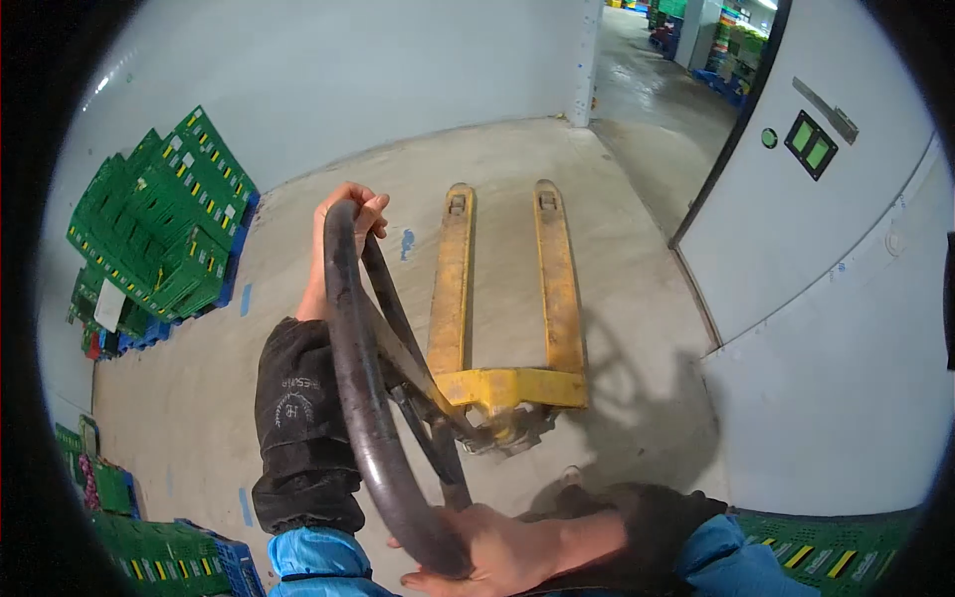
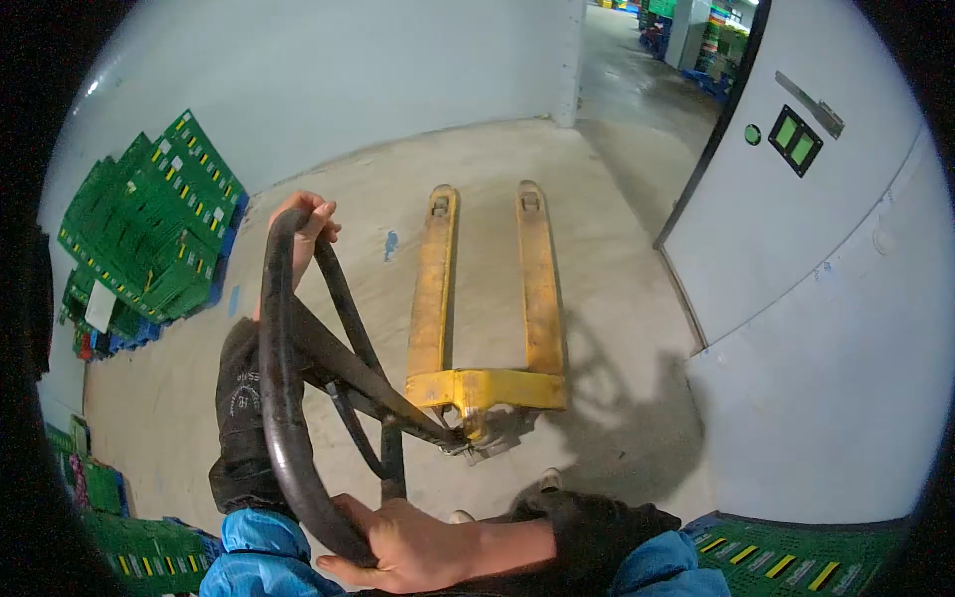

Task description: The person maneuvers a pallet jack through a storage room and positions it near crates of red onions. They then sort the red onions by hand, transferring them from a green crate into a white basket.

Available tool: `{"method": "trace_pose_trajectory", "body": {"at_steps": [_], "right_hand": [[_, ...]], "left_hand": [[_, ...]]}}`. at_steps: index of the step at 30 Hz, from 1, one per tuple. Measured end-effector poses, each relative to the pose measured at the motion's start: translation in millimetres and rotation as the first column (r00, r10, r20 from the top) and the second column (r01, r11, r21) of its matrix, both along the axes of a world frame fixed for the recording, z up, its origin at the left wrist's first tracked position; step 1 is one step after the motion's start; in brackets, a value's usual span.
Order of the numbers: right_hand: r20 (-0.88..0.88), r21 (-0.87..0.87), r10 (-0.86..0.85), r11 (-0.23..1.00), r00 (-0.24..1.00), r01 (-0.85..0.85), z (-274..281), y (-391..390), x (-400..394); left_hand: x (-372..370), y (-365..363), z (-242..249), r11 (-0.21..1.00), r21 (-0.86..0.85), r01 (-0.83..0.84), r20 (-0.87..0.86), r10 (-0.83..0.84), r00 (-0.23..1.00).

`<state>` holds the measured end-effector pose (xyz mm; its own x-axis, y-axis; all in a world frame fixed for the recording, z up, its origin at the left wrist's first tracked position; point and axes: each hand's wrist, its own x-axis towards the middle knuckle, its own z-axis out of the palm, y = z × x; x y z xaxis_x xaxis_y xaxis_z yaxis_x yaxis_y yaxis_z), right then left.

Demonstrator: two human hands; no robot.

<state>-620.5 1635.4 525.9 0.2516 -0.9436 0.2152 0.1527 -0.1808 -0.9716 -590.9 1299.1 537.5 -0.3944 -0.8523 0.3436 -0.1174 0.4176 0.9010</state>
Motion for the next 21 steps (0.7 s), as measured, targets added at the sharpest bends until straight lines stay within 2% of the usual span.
{"method": "trace_pose_trajectory", "body": {"at_steps": [2, 4, 6, 10, 13, 14, 16, 18, 20, 21], "right_hand": [[-0.007, -0.066, -0.043, 0.997, 0.999, 0.043, -3.1, -0.9, -10.4], [0.017, -0.044, -0.02, 0.999, 1.0, 0.021, -5.0, -1.5, -24.0], [-0.012, -0.187, -0.066, 0.98, 0.998, 0.063, -5.8, -3.3, -30.7], [0.003, -0.246, -0.105, 0.964, 0.994, 0.103, -7.5, 0.0, -50.1], [-0.042, -0.252, -0.114, 0.963, 0.993, 0.1, -15.3, 12.3, -78.5], [-0.04, -0.251, -0.109, 0.963, 0.993, 0.096, -13.3, 17.1, -88.0], [-0.008, -0.194, -0.121, 0.974, 0.993, 0.117, -7.7, 26.5, -106.0], [0.026, -0.184, -0.157, 0.97, 0.987, 0.159, -8.5, 34.6, -121.5], [-0.106, -0.414, -0.218, 0.897, 0.97, 0.156, -1.0, 39.9, -142.8], [-0.029, -0.239, -0.143, 0.962, 0.989, 0.132, 2.7, 52.3, -151.7]], "left_hand": [[-27.3, -4.3, -3.9, 0.999, 0.022, 0.046, -0.044, -0.045, 0.998], [-54.6, -4.8, -8.4, 0.995, 0.043, 0.088, -0.083, -0.085, 0.993], [-75.2, -2.6, -5.7, 0.988, 0.053, 0.146, -0.096, -0.14, 0.985], [-118.8, 6.6, -5.8, 0.987, 0.038, 0.159, -0.127, -0.153, 0.98], [-155.4, 22.2, -4.3, 0.991, 0.02, 0.135, -0.068, -0.133, 0.989], [-164.8, 25.3, -2.6, 0.982, 0.042, 0.185, -0.03, -0.184, 0.983], [-184.3, 34.0, -1.4, 0.986, 0.055, 0.157, 0.017, -0.159, 0.987], [-203.7, 48.9, 1.5, 0.98, 0.058, 0.191, -0.054, -0.188, 0.981], [-220.2, 48.4, -2.2, 0.968, 0.045, 0.249, -0.041, -0.247, 0.968], [-227.1, 49.7, -4.4, 0.951, 0.063, 0.302, -0.133, -0.292, 0.947]]}}
